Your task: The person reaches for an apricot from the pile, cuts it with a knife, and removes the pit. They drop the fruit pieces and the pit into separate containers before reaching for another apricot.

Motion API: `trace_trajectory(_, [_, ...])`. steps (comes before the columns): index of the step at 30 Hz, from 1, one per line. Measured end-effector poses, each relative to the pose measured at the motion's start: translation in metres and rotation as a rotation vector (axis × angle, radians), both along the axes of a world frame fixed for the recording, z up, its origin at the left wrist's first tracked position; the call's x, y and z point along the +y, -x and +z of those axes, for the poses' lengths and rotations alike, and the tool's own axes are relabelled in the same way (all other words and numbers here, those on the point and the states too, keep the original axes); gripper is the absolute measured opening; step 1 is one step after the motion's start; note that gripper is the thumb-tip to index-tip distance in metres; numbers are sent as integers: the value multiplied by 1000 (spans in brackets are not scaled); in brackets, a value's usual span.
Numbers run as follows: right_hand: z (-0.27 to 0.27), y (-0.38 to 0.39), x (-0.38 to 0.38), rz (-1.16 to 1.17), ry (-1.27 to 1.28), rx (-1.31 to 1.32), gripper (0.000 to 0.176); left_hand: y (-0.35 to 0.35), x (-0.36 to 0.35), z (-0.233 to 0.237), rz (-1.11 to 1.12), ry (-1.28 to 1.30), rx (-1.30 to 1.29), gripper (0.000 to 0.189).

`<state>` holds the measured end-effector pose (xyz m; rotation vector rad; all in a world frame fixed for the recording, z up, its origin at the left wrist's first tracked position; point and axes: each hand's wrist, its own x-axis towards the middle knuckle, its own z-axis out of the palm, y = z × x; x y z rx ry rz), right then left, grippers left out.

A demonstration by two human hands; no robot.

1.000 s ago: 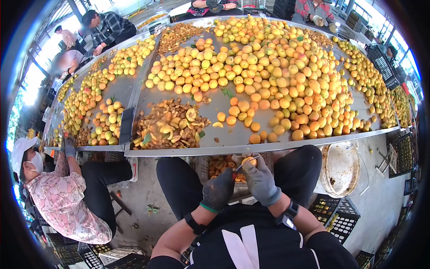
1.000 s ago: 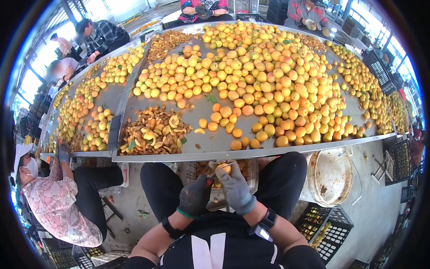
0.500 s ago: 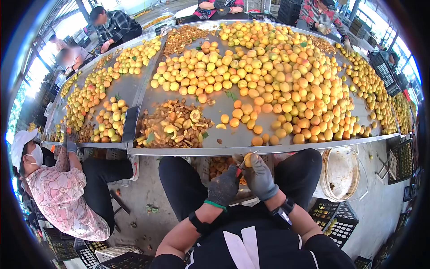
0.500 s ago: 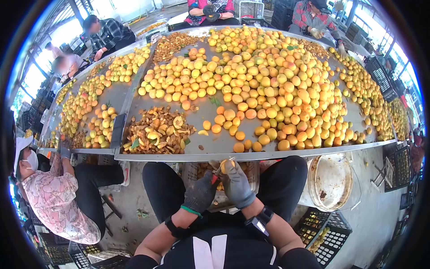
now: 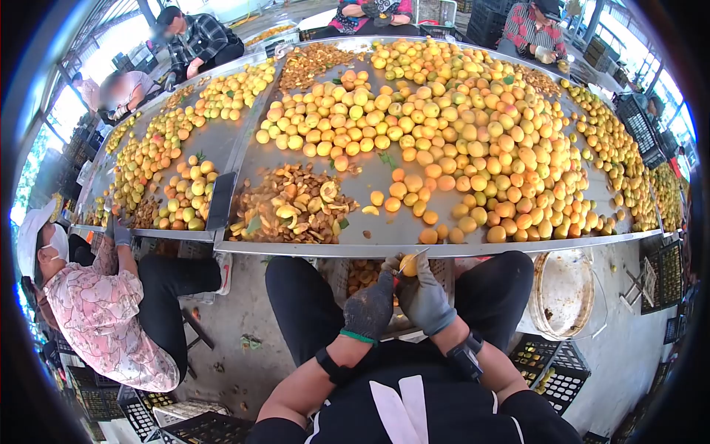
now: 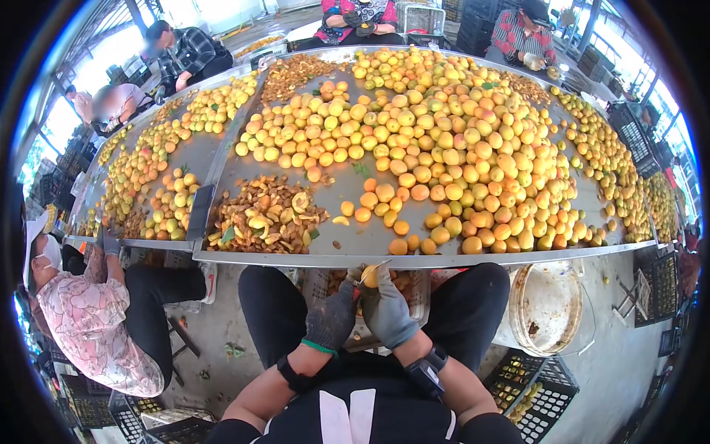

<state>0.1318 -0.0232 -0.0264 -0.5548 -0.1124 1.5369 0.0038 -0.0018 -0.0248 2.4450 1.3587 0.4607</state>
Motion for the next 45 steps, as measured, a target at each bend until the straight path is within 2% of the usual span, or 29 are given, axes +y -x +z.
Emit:
trace_trajectory(2, [-4,-5,0,28,21,50,37,1,8,-1,-28,-90,-48,24])
trace_trajectory(4, [-9,-13,2,57,21,-230,36,2,12,-4,-50,-144,-79,24])
trace_trajectory(8, [-2,-6,5,1,30,-198,32,-4,6,-9,-42,-202,-169,25])
trace_trajectory(10, [3,-2,6,-20,59,-31,32,-3,6,-19,-31,-200,-134,26])
trace_trajectory(14, [-15,-17,2,114,31,-116,33,6,14,-33,-87,-189,-59,26])
trace_trajectory(16, [-10,-21,-4,95,66,-527,34,7,14,-21,-83,-216,-34,25])
trace_trajectory(20, [3,-18,-3,49,20,-582,32,3,11,-13,-74,-295,-87,24])
trace_trajectory(22, [3,-14,-1,56,-67,-277,28,2,10,-14,-68,-309,-144,24])
trace_trajectory(23, [4,-13,-1,57,-67,-277,28,2,10,-15,-63,-323,-197,23])
trace_trajectory(24, [5,-12,-1,58,-44,-178,28,2,10,-14,-62,-322,-196,23])
trace_trajectory(25, [5,-11,-2,57,-21,-78,29,4,8,-12,-43,-300,-83,23])
trace_trajectory(26, [-4,-15,-2,56,-19,-77,29,5,8,-10,-23,-279,29,23])
trace_trajectory(28, [-17,-22,0,143,50,-355,35,7,10,-6,-28,-285,45,22])
trace_trajectory(29, [-22,-24,-3,142,52,-354,35,8,9,-5,-32,-290,59,22])
trace_trajectory(32, [-3,-20,-3,195,-11,-511,39,9,4,3,-12,-262,48,21])
trace_trajectory(34, [-3,-12,-3,126,-78,-270,38,8,4,2,-2,-282,45,19])
trace_trajectory(35, [-5,-11,-5,126,-73,-271,38,7,3,1,3,-301,45,17])
trace_trajectory(37, [-8,-8,-2,131,-2,29,37,7,6,0,3,-336,4,16])
trace_trajectory(38, [-13,-9,-2,137,-4,33,37,9,6,0,1,-365,-33,15])
trace_trajectory(40, [-20,-16,-3,159,-93,-209,34,12,4,3,5,-332,13,15])
trace_trajectory(41, [-23,-19,-4,158,-93,-208,34,12,3,4,6,-297,55,15])
trace_trajectory(43, [-16,-23,-4,197,33,-489,32,12,-1,7,8,-303,26,15])
trace_trajectory(45, [-6,-22,-4,186,30,-502,31,11,-1,7,12,-316,-5,15])
